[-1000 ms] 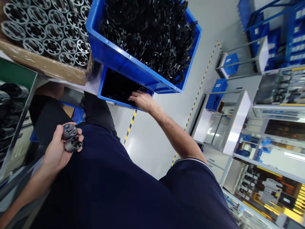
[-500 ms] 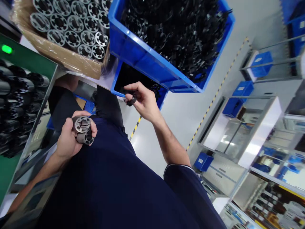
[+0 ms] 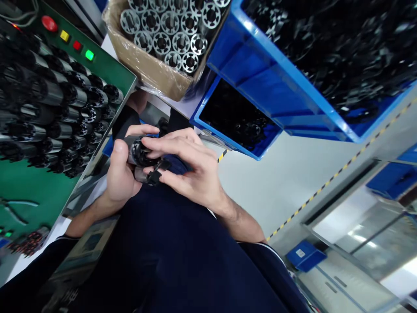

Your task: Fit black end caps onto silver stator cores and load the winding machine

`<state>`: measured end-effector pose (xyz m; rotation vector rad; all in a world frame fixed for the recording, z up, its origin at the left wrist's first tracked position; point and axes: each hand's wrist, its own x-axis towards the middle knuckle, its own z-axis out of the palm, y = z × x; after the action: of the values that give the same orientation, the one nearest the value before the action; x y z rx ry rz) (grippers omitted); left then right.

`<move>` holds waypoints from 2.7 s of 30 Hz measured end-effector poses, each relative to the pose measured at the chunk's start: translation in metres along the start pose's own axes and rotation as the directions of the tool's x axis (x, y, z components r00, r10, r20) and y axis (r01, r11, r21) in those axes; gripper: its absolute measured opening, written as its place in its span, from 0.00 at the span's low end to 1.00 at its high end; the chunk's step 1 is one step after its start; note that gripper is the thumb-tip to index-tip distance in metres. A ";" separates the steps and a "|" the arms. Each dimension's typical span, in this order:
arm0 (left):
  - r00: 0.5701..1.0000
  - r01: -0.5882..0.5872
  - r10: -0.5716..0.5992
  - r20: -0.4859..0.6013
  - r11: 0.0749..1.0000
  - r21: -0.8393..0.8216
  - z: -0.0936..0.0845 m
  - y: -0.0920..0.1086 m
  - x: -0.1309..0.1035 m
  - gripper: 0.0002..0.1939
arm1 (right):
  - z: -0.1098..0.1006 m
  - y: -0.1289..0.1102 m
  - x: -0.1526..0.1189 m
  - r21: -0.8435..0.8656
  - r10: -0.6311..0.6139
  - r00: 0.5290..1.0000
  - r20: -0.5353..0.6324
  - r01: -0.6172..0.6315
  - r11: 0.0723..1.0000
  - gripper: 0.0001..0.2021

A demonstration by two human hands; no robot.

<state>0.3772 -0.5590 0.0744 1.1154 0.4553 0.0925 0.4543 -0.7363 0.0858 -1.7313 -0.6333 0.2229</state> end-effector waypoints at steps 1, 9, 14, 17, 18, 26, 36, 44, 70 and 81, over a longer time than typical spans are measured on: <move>1.000 -0.014 0.014 0.009 1.000 -0.003 -0.002 -0.002 0.000 0.28 | 0.000 -0.001 0.002 0.015 -0.012 1.000 -0.010 0.012 1.000 0.22; 0.997 -0.046 0.049 0.055 0.998 -0.050 -0.010 -0.016 0.006 0.25 | 0.007 0.003 0.005 0.079 -0.036 0.998 -0.057 0.040 0.996 0.26; 0.995 -0.038 0.041 0.087 0.999 -0.033 -0.015 -0.012 0.008 0.28 | 0.006 0.007 0.006 0.051 -0.069 0.996 -0.057 0.072 0.996 0.25; 0.992 0.020 -0.012 0.122 0.998 -0.068 -0.013 -0.006 0.008 0.28 | 0.007 0.007 0.005 0.046 -0.072 0.995 -0.065 0.075 0.996 0.24; 0.990 0.050 -0.038 0.139 0.996 -0.079 -0.012 -0.003 0.007 0.28 | 0.007 0.007 0.004 0.052 -0.059 0.995 -0.076 0.063 0.997 0.24; 0.975 0.164 -0.144 0.172 0.980 -0.112 -0.010 0.002 0.004 0.31 | 0.009 0.014 -0.002 0.026 -0.067 0.994 -0.087 0.069 0.997 0.24; 0.984 -0.046 0.046 0.170 0.999 -0.001 -0.018 -0.002 0.010 0.31 | 0.002 0.007 -0.002 -0.131 -0.178 0.984 -0.020 0.174 0.976 0.23; 0.992 0.033 -0.024 0.123 0.996 -0.078 -0.012 -0.011 -0.002 0.29 | 0.007 0.003 -0.011 -0.285 -0.214 0.976 0.033 0.215 0.934 0.21; 0.900 0.435 -0.416 0.127 0.848 -0.304 0.003 -0.020 0.008 0.36 | -0.005 0.014 0.024 -0.020 -0.107 0.987 0.123 0.110 0.994 0.10; 0.972 0.230 -0.196 0.128 0.908 -0.351 0.002 -0.006 0.021 0.22 | -0.029 -0.008 0.027 -0.085 0.005 0.992 0.123 0.005 0.996 0.17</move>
<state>0.3957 -0.5572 0.0633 0.6960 0.4553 -0.0646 0.4877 -0.7454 0.1060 -1.8099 -0.7421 0.3084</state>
